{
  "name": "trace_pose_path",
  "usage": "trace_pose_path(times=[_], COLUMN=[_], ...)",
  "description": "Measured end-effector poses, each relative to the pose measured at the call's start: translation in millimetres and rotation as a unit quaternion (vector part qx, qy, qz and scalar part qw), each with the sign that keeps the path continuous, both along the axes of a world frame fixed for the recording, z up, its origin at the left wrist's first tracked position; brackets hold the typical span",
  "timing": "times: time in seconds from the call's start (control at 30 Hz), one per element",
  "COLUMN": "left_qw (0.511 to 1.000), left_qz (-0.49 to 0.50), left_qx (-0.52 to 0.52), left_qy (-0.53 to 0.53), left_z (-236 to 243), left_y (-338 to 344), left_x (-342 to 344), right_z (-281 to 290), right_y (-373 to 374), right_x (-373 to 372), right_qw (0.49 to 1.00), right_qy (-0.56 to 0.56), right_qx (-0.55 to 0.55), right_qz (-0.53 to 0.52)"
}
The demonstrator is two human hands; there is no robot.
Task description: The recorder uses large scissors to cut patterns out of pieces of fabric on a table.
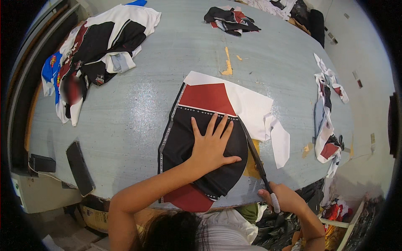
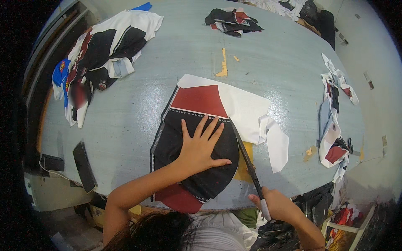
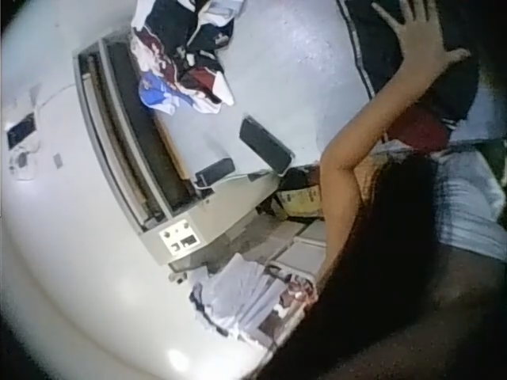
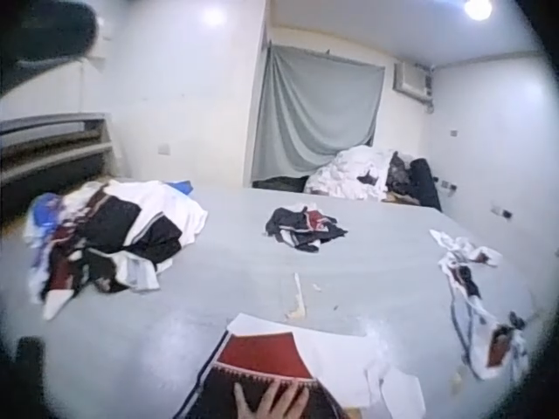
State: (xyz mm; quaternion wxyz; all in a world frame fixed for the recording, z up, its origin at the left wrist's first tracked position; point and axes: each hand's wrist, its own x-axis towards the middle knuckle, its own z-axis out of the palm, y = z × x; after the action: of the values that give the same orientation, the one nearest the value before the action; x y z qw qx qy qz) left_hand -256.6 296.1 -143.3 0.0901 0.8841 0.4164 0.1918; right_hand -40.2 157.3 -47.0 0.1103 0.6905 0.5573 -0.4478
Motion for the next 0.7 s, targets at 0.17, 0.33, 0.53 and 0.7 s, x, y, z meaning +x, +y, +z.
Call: trace_pose_path(times=[0.17,0.33,0.53,0.7], left_qw=[1.0,1.0,1.0,1.0], left_qz=[0.001,-0.002,-0.007,-0.007], left_qx=[0.001,-0.001,-0.004,-0.018], left_qy=[-0.001,0.0,0.001,0.008], left_z=[-0.1,-1.7,-1.0,-2.0], left_y=[-1.3,-2.4,-2.6,-2.4], left_x=[-1.0,-0.9,0.5,-1.9], right_z=[4.7,4.0,3.2,11.0], right_y=[13.2,24.9,27.9,47.8], right_x=[-1.8,-9.4,-5.3,-12.7], right_qw=[1.0,1.0,0.999,0.999], right_qy=[0.004,-0.017,-0.02,-0.037], right_qx=[-0.007,0.002,0.021,0.021], right_qz=[0.019,0.017,0.021,0.033])
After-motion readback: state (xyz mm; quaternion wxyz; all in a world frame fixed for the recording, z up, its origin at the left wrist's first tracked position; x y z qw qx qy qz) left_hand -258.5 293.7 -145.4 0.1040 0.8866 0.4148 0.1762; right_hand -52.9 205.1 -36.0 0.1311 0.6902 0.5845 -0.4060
